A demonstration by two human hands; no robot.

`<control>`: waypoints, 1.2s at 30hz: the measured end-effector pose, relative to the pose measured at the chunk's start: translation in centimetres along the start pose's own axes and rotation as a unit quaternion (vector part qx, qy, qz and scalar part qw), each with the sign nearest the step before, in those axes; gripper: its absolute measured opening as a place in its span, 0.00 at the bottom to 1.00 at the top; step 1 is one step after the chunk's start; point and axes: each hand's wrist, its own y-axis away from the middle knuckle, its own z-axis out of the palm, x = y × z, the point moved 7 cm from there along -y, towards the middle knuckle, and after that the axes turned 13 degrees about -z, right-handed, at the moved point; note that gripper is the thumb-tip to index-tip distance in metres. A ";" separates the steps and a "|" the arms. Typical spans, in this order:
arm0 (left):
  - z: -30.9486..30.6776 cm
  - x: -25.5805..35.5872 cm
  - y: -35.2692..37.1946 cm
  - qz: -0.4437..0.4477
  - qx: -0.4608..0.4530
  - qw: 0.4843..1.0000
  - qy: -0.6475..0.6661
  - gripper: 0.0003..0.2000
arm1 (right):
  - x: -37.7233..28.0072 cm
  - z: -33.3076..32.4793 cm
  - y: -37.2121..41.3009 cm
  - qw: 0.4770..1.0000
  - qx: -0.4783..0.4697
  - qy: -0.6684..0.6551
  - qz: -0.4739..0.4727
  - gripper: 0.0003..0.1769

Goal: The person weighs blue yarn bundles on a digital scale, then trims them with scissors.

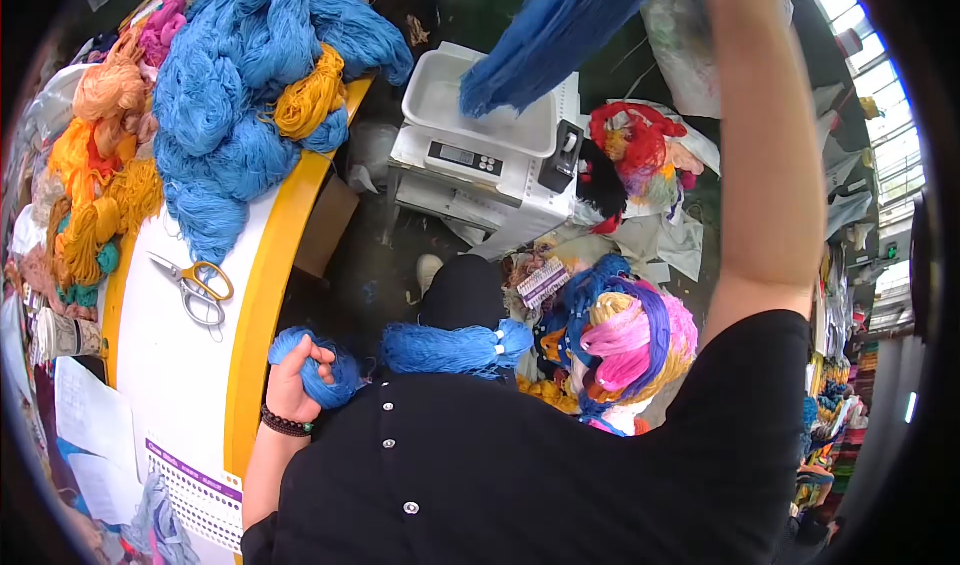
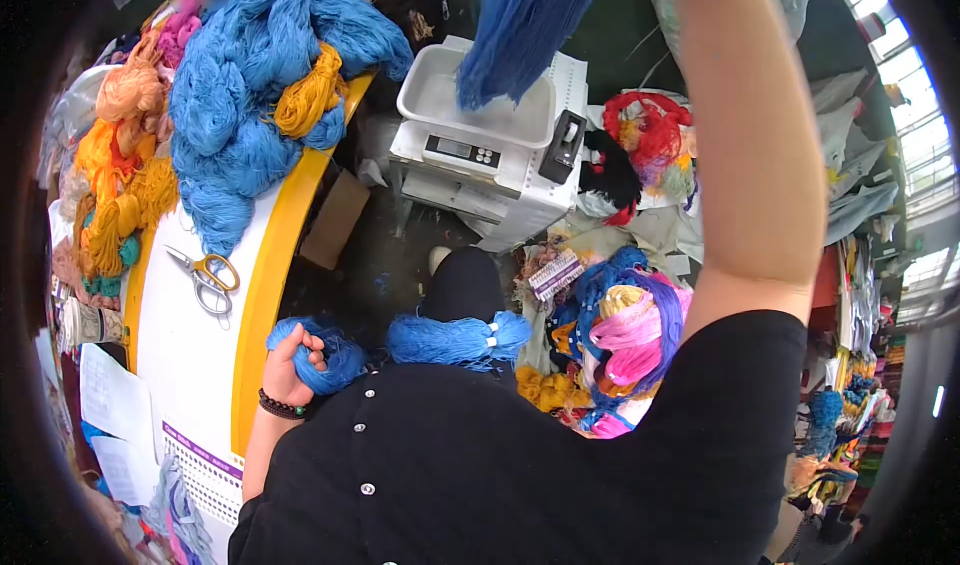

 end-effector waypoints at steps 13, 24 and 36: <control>-0.3 0.1 -1.3 -0.035 0.033 0.999 -0.004 0.12 | 19.0 -7.5 34.4 0.702 -0.524 0.481 0.026 0.12; 0.9 1.1 -2.4 -0.050 0.019 0.999 -0.007 0.12 | 17.4 -7.7 38.7 0.737 -0.450 0.502 -0.053 0.23; 5.3 3.0 -0.3 0.015 -0.106 0.994 0.013 0.13 | 2.5 -1.5 43.7 0.857 -0.372 0.074 0.348 0.09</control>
